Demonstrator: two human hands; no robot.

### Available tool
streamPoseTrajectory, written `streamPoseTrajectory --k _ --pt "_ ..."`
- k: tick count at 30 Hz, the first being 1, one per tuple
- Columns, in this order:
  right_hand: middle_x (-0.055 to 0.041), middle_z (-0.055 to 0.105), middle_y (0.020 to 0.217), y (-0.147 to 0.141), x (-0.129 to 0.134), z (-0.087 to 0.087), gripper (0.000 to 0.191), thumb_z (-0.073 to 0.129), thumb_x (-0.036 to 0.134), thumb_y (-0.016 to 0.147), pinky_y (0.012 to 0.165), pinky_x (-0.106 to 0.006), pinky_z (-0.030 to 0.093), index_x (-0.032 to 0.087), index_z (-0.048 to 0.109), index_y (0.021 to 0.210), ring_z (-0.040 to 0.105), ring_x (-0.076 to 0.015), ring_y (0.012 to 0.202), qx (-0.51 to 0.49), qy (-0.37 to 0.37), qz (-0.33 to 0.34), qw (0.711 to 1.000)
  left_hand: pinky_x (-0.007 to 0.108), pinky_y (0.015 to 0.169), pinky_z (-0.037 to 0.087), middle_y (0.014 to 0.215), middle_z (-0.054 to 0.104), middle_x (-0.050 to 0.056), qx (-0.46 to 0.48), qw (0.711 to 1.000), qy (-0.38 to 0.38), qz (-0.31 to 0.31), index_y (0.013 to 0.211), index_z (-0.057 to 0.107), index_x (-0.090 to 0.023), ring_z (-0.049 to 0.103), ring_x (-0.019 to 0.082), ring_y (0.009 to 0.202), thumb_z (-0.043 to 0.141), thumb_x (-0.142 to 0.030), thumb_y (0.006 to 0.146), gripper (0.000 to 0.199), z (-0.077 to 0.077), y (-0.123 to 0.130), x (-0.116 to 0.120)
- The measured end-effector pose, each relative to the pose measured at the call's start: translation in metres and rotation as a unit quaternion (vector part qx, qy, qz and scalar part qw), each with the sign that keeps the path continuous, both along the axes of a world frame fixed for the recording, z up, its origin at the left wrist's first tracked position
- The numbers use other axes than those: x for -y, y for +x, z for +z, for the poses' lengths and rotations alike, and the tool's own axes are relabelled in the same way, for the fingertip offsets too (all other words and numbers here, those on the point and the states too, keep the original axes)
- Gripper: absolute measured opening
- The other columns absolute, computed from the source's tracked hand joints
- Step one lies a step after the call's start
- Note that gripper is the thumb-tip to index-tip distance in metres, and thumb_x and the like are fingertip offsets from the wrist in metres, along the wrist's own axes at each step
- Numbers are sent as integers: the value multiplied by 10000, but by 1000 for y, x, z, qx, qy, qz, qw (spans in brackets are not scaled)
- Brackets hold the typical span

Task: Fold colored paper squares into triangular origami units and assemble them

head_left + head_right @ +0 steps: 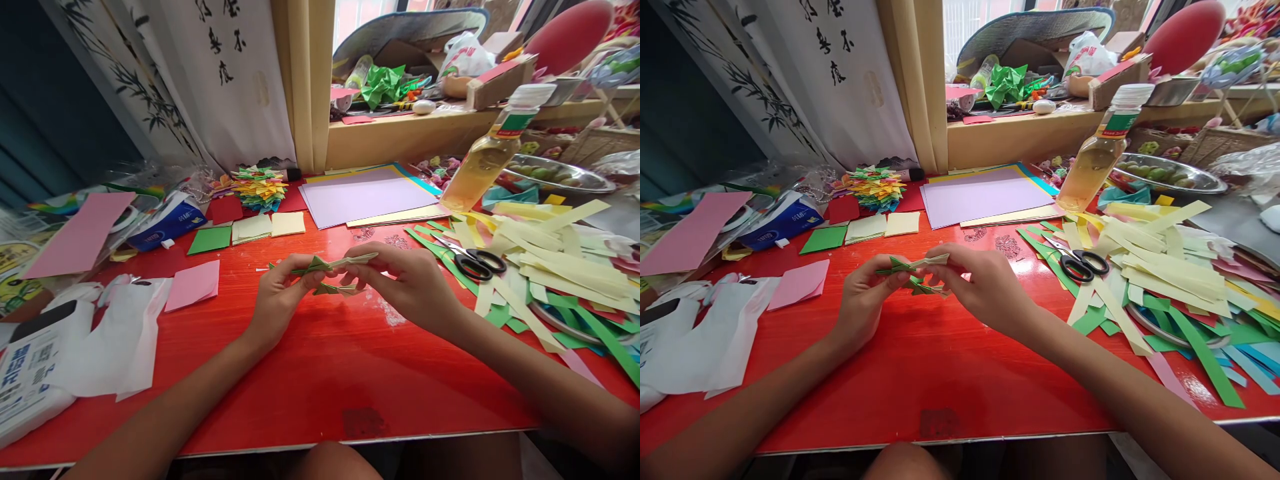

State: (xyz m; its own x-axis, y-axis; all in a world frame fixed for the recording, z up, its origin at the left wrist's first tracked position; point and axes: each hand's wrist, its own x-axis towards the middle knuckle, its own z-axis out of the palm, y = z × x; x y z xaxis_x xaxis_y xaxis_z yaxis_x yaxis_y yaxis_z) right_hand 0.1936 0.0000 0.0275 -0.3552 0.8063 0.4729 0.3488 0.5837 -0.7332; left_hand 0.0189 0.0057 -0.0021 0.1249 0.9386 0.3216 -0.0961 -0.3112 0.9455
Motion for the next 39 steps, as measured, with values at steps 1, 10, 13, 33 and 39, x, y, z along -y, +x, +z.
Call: streamPoseTrajectory --k 1,10,13,33,39 --pt "-9 672 790 0 0 1 137 484 183 842 589 -254 530 181 601 915 637 -122 672 2 -3 2 1000 233 626 530 745 624 -23 1 1000 3 -2 754 627 -214 584 115 718 616 -198 731 30 -1 0 0" --pt "-8 676 756 2 2 8 124 513 142 819 519 -215 461 154 621 877 620 -106 652 68 54 -25 996 235 636 535 753 629 -23 11 1000 9 -22 786 624 -214 591 112 724 608 -176 744 58 -3 -1 -2" --pt "-9 661 761 2 0 7 127 501 138 824 561 -205 494 149 620 869 615 -91 645 24 11 1 1000 267 621 530 755 646 -7 6 999 3 -37 788 610 -197 603 131 694 595 -185 755 38 -2 -1 -1" --pt "-7 633 663 1 2 6 134 482 172 824 554 -223 513 145 610 797 628 -106 580 -11 -89 3 996 280 661 537 777 659 -13 -29 999 1 -41 800 614 -200 607 133 719 579 -198 775 43 -1 -2 1" --pt "19 624 620 -1 4 3 105 505 175 807 507 -198 468 153 582 739 634 -101 557 53 0 -53 997 296 637 547 795 655 -2 -43 998 0 -34 805 611 -191 610 143 702 571 -232 781 62 0 -2 2"
